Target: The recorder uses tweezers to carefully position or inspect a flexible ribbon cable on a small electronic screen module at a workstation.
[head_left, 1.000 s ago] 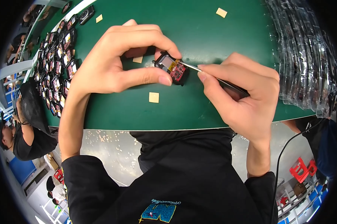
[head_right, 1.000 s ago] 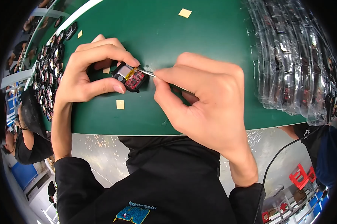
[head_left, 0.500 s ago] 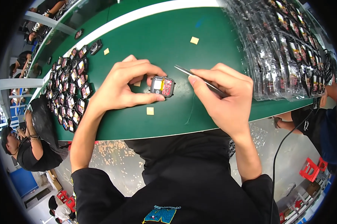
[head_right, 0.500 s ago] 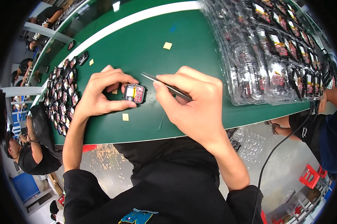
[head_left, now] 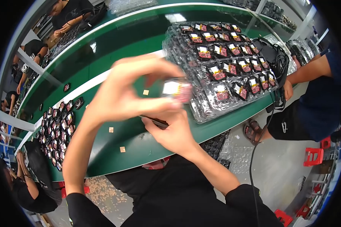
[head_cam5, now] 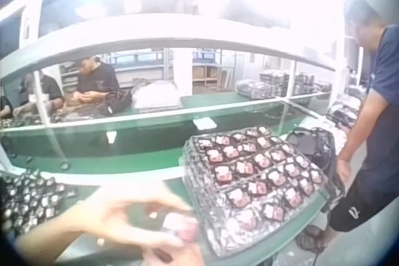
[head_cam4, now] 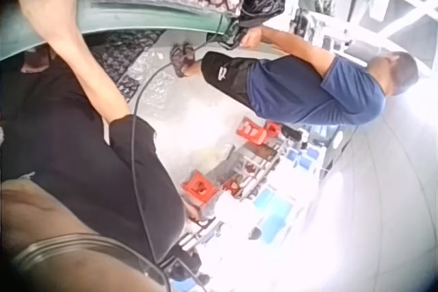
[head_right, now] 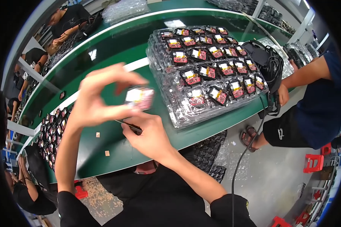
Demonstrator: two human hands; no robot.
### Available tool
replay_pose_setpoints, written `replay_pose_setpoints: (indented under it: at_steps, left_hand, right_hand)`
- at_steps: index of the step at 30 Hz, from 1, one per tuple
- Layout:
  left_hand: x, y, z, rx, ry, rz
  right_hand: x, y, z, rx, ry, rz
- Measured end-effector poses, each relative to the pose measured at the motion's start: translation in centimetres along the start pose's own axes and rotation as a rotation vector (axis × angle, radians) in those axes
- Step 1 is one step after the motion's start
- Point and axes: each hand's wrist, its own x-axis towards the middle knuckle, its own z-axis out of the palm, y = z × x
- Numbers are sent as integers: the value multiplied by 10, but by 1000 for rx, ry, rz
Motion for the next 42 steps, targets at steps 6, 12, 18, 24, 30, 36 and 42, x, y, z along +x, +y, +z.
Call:
replay_pose_setpoints:
  at_steps: [6,12,18,24,30,36,42]
  left_hand:
    - [73,-11,50,70,-194,246]
    - [57,-14,48,-47,-66,228]
    - [-26,-74,-31,260,149,-131]
    - [-205,-167,-151,1120,4,-952]
    - [-218,-158,-163,831,93,-786]
    - [-142,-64,-54,380,-119,-394]
    - [-147,-38,-14,184,-37,-344]
  right_hand:
    - [2,-7,5,-15,-6,-10]
    - [3,-10,2,-52,-18,-24]
    - [4,-12,0,-90,-43,8]
    - [4,-11,8,-74,-84,-30]
    - [1,-12,7,-97,-108,-38]
    - [3,-7,5,-100,27,43]
    - [5,-6,7,-115,-25,78]
